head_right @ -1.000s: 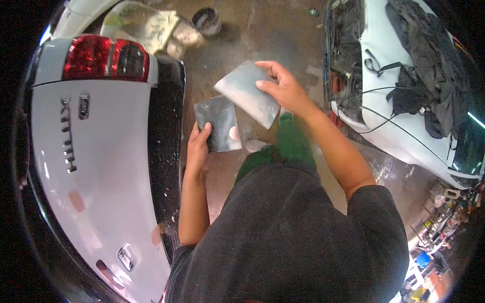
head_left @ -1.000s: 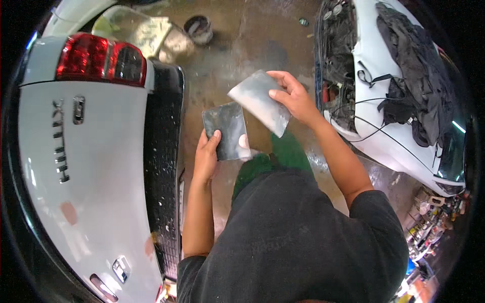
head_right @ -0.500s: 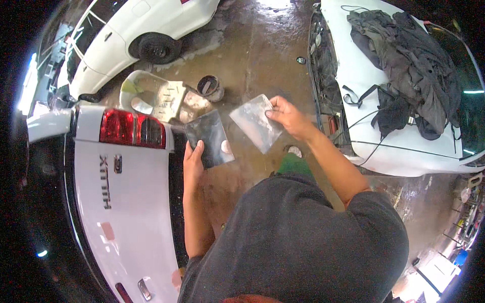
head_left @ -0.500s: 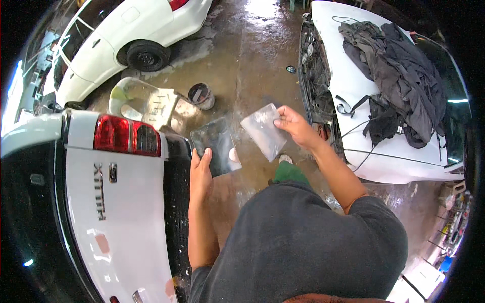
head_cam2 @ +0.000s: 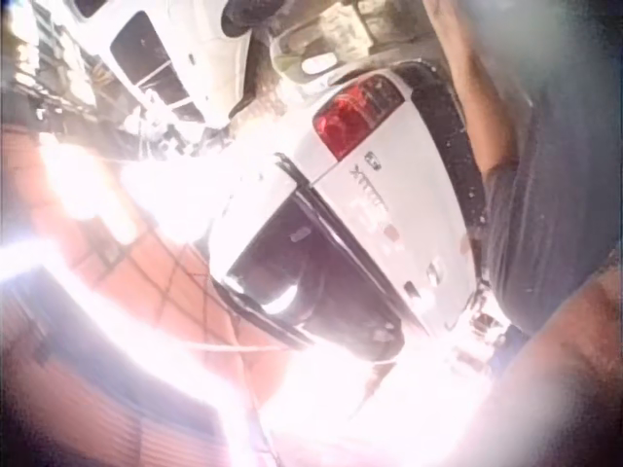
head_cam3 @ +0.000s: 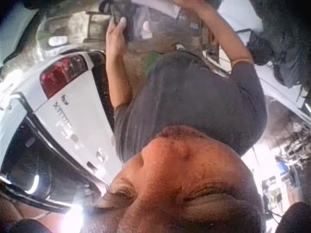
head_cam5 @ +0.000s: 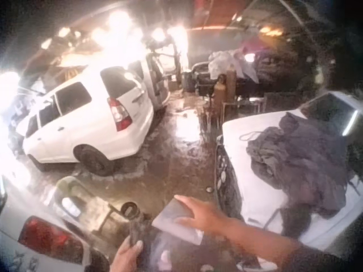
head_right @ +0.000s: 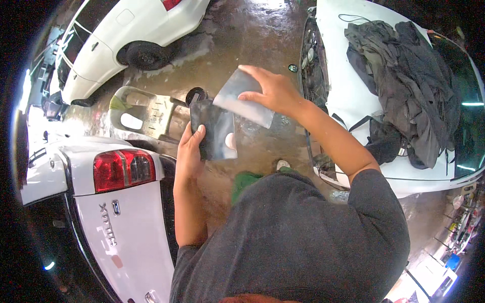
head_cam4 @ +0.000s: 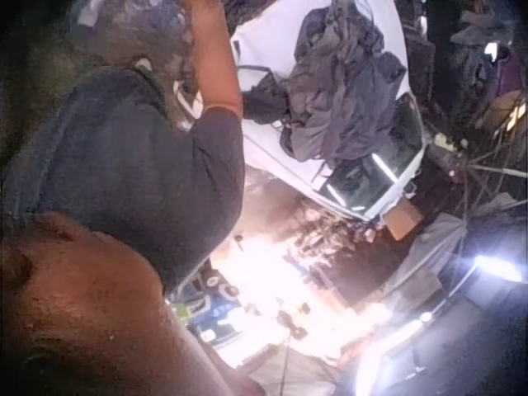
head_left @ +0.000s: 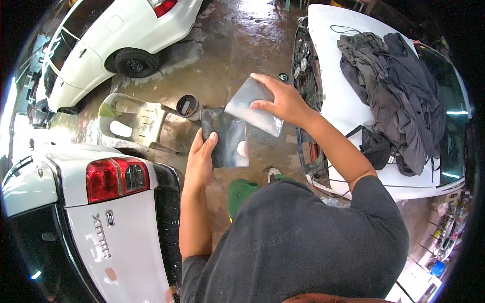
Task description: The person sands a small area of a white vehicle's body by hand using sandpaper while holding a second piece of sandpaper in their other hand.
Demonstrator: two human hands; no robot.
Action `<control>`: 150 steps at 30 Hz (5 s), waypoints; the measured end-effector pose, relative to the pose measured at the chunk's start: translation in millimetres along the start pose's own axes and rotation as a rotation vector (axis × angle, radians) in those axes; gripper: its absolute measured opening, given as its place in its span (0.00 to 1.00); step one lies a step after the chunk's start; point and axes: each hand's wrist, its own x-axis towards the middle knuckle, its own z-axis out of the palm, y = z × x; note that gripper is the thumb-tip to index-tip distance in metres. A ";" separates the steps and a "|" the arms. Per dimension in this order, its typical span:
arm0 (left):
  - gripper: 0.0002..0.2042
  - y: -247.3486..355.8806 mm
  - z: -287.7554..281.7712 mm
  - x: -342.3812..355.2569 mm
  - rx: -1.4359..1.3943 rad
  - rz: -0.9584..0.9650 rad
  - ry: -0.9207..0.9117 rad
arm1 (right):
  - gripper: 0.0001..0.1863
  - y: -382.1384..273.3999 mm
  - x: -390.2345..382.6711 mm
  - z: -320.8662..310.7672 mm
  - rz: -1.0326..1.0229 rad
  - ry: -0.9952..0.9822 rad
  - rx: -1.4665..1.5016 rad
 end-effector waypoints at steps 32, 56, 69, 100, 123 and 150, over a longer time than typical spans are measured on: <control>0.16 121.8 -52.2 390.6 -0.503 0.061 0.008 | 0.18 42.5 298.4 50.6 -0.312 -0.017 0.082; 0.22 182.3 148.9 722.1 -0.029 0.245 0.133 | 0.27 394.7 459.1 -138.2 0.189 0.250 -0.053; 0.13 180.9 223.1 964.1 0.016 0.229 -0.054 | 0.23 517.9 607.2 -212.4 0.306 0.260 -0.073; 0.23 291.1 584.6 1453.7 0.404 0.300 -0.347 | 0.22 856.0 854.5 -497.2 0.630 0.580 -0.091; 0.18 278.8 906.6 1739.8 0.356 0.168 -0.520 | 0.23 1072.0 951.0 -744.0 0.868 0.543 -0.219; 0.16 326.0 1051.8 1944.1 0.421 0.242 -0.332 | 0.12 1265.2 1140.2 -967.5 0.851 0.409 -0.087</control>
